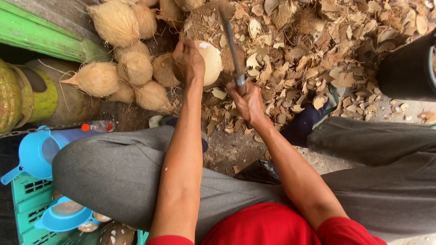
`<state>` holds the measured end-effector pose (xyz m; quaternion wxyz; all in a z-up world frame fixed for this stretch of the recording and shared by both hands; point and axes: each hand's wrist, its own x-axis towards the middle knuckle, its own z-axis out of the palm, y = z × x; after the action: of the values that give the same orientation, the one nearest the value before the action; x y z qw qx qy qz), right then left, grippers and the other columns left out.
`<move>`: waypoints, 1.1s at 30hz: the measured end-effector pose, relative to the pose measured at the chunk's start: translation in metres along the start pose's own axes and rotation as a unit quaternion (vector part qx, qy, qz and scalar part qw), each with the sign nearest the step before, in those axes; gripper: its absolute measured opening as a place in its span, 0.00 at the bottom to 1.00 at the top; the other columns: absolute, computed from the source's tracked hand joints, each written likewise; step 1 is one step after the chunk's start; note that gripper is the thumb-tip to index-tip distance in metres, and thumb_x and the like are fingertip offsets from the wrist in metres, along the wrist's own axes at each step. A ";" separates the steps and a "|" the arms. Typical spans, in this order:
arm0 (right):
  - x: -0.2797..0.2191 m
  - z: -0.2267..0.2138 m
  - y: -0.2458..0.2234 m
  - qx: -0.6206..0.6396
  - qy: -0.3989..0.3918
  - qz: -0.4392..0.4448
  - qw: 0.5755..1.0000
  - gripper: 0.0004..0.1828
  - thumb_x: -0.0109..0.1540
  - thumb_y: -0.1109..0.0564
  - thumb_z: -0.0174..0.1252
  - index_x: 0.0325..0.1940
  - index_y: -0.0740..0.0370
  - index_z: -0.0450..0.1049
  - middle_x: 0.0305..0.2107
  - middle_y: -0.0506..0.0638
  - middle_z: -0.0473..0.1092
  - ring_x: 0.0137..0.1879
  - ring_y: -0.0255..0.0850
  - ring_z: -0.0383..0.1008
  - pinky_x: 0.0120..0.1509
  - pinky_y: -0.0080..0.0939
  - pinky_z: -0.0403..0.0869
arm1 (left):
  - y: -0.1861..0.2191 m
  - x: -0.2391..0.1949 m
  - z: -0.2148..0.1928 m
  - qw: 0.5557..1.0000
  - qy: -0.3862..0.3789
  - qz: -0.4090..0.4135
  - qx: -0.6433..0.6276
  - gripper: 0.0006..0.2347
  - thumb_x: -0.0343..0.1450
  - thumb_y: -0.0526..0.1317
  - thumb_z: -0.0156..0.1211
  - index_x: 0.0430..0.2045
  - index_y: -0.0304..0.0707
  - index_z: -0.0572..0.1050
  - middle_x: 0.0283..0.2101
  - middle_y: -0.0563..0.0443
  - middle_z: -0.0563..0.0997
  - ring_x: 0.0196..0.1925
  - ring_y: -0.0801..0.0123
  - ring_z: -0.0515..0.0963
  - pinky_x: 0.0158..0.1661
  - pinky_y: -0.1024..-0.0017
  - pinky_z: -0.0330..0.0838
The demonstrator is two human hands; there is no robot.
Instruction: The person sits on the ground and uses a machete to peel the husk off a coconut. They repeatedly strike and scrape the coconut against a wooden block, removing the fibrous outer layer. The peeled coconut is placed into a green crate nearby.
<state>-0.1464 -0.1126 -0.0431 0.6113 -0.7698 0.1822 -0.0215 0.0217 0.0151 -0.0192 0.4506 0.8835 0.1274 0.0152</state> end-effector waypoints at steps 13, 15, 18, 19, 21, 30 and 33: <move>0.003 -0.020 -0.048 0.043 -0.105 0.247 0.962 0.18 0.64 0.52 0.61 0.49 0.65 0.65 0.20 0.48 0.65 0.18 0.35 0.62 0.19 0.34 0.67 | 0.019 0.001 -0.033 0.967 -0.078 -0.179 -0.162 0.26 0.56 0.57 0.71 0.40 0.40 0.79 0.44 0.43 0.83 0.42 0.55 0.86 0.43 0.53 0.81; 0.000 -0.023 -0.059 0.051 -0.101 0.252 0.961 0.18 0.66 0.51 0.60 0.49 0.67 0.64 0.20 0.46 0.64 0.19 0.33 0.62 0.20 0.33 0.68 | 0.005 -0.001 -0.033 0.971 -0.068 -0.072 -0.219 0.27 0.56 0.57 0.72 0.44 0.40 0.79 0.47 0.39 0.84 0.46 0.52 0.86 0.46 0.52 0.82; -0.013 -0.022 -0.058 0.121 -0.159 0.226 0.953 0.17 0.68 0.51 0.59 0.42 0.68 0.65 0.17 0.47 0.62 0.17 0.36 0.59 0.18 0.37 0.64 | -0.026 -0.009 -0.029 0.982 -0.105 0.118 -0.104 0.35 0.57 0.62 0.68 0.52 0.39 0.72 0.52 0.38 0.77 0.47 0.52 0.83 0.44 0.51 0.82; -0.007 -0.022 -0.059 0.087 -0.137 0.234 0.959 0.15 0.66 0.50 0.59 0.41 0.63 0.64 0.16 0.47 0.63 0.16 0.36 0.60 0.18 0.37 0.65 | -0.025 -0.002 -0.020 0.980 -0.112 0.126 -0.106 0.32 0.62 0.63 0.64 0.53 0.40 0.74 0.54 0.39 0.79 0.51 0.53 0.82 0.49 0.51 0.78; 0.002 -0.021 -0.057 0.019 -0.091 0.251 0.964 0.11 0.63 0.49 0.59 0.39 0.51 0.63 0.13 0.45 0.64 0.15 0.36 0.62 0.18 0.38 0.67 | -0.020 0.008 -0.004 0.977 -0.127 0.138 -0.107 0.29 0.71 0.65 0.55 0.54 0.40 0.79 0.57 0.40 0.81 0.59 0.55 0.79 0.59 0.50 0.70; -0.002 -0.017 -0.013 -0.060 0.021 0.006 0.998 0.21 0.67 0.47 0.59 0.26 0.60 0.65 0.15 0.44 0.61 0.18 0.35 0.56 0.22 0.39 0.63 | -0.022 0.009 0.009 0.997 -0.056 0.056 -0.026 0.27 0.72 0.64 0.42 0.42 0.42 0.80 0.38 0.48 0.85 0.39 0.59 0.85 0.44 0.60 0.80; -0.006 -0.011 -0.009 0.007 -0.059 0.076 0.995 0.13 0.63 0.49 0.55 0.27 0.55 0.67 0.16 0.40 0.65 0.17 0.30 0.62 0.19 0.37 0.67 | -0.017 -0.005 0.005 0.997 -0.062 0.054 -0.002 0.25 0.72 0.61 0.43 0.37 0.42 0.81 0.36 0.47 0.85 0.37 0.60 0.84 0.42 0.58 0.76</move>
<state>-0.1522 -0.1195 -0.0305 0.6259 -0.7497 0.2034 0.0689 0.0136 0.0191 -0.0357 0.4578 0.8874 0.0512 -0.0151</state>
